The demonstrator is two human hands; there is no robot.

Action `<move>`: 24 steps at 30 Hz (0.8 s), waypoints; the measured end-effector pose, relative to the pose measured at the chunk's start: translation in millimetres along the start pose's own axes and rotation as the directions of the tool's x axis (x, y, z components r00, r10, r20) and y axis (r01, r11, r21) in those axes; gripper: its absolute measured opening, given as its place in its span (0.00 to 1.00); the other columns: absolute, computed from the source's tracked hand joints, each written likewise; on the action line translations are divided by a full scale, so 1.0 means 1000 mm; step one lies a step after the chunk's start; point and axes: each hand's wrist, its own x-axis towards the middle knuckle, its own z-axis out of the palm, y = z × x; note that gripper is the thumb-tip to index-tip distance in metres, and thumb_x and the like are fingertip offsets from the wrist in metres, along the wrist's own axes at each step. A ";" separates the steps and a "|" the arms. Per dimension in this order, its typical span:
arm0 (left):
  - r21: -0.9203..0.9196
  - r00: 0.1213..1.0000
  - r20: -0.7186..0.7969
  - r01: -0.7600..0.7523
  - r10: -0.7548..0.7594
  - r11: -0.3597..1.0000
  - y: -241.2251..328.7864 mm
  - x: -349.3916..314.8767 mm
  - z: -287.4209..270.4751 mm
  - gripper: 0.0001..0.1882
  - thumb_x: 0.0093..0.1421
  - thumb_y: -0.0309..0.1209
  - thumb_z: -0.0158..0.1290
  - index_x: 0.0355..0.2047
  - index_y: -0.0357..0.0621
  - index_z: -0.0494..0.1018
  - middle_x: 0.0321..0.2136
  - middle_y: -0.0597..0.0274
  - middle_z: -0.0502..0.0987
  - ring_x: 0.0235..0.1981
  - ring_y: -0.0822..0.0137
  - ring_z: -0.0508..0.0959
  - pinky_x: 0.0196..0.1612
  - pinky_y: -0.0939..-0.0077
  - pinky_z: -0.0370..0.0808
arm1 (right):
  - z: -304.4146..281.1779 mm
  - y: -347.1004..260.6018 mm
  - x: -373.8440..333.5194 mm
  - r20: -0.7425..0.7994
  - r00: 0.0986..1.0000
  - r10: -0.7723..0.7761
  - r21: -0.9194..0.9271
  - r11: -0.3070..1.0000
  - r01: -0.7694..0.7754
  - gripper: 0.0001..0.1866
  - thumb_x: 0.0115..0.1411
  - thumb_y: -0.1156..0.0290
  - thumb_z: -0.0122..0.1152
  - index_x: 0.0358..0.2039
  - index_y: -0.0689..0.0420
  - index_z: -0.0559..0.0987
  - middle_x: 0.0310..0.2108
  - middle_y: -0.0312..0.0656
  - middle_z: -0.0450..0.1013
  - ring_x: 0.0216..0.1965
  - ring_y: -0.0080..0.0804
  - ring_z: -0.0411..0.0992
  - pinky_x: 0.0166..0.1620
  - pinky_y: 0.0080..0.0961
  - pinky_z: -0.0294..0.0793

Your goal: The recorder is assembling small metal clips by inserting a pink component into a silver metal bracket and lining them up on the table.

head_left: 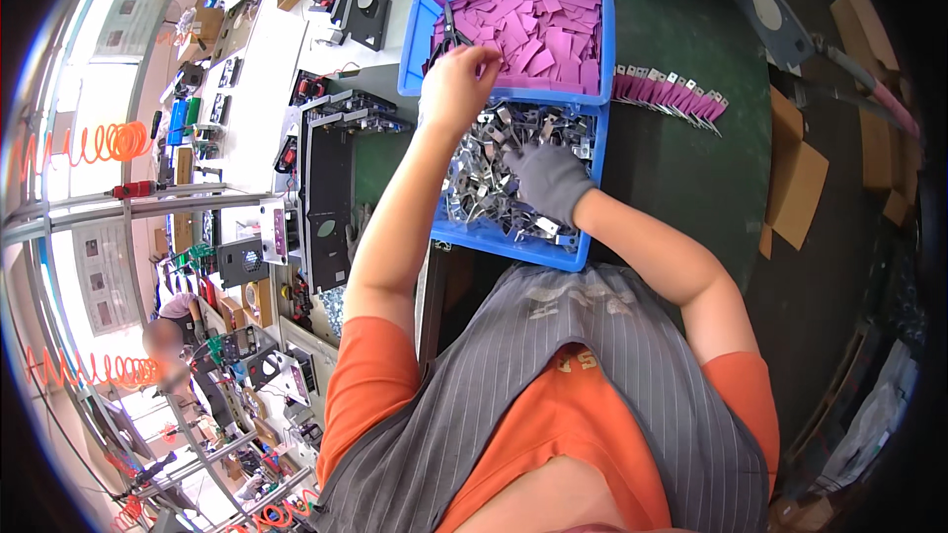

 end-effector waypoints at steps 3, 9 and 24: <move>0.133 0.998 0.050 -0.036 0.030 0.990 -0.018 0.031 0.018 0.08 0.54 0.34 0.55 0.35 0.53 0.79 0.34 0.62 0.78 0.32 0.60 0.77 0.39 0.68 0.74 | -0.011 0.004 -0.029 -0.150 0.985 0.085 0.519 0.855 0.005 0.19 0.52 0.70 0.52 0.46 0.55 0.72 0.39 0.47 0.74 0.39 0.44 0.74 0.46 0.38 0.72; 0.297 0.938 0.235 -0.318 0.254 0.900 -0.015 0.072 0.041 0.18 0.52 0.31 0.54 0.45 0.57 0.75 0.42 0.63 0.76 0.45 0.58 0.74 0.49 0.65 0.70 | 0.012 0.013 -0.054 -0.156 0.985 0.072 0.911 0.396 0.115 0.21 0.51 0.76 0.53 0.48 0.57 0.70 0.34 0.42 0.72 0.37 0.31 0.73 0.45 0.30 0.72; -0.263 0.998 0.062 0.049 -0.034 0.963 0.010 0.021 0.005 0.08 0.55 0.32 0.56 0.33 0.43 0.79 0.24 0.59 0.80 0.22 0.66 0.78 0.25 0.75 0.70 | 0.009 0.035 -0.082 0.033 0.997 0.073 0.909 -0.416 0.000 0.17 0.61 0.79 0.48 0.51 0.59 0.63 0.37 0.43 0.71 0.31 0.27 0.75 0.30 0.21 0.77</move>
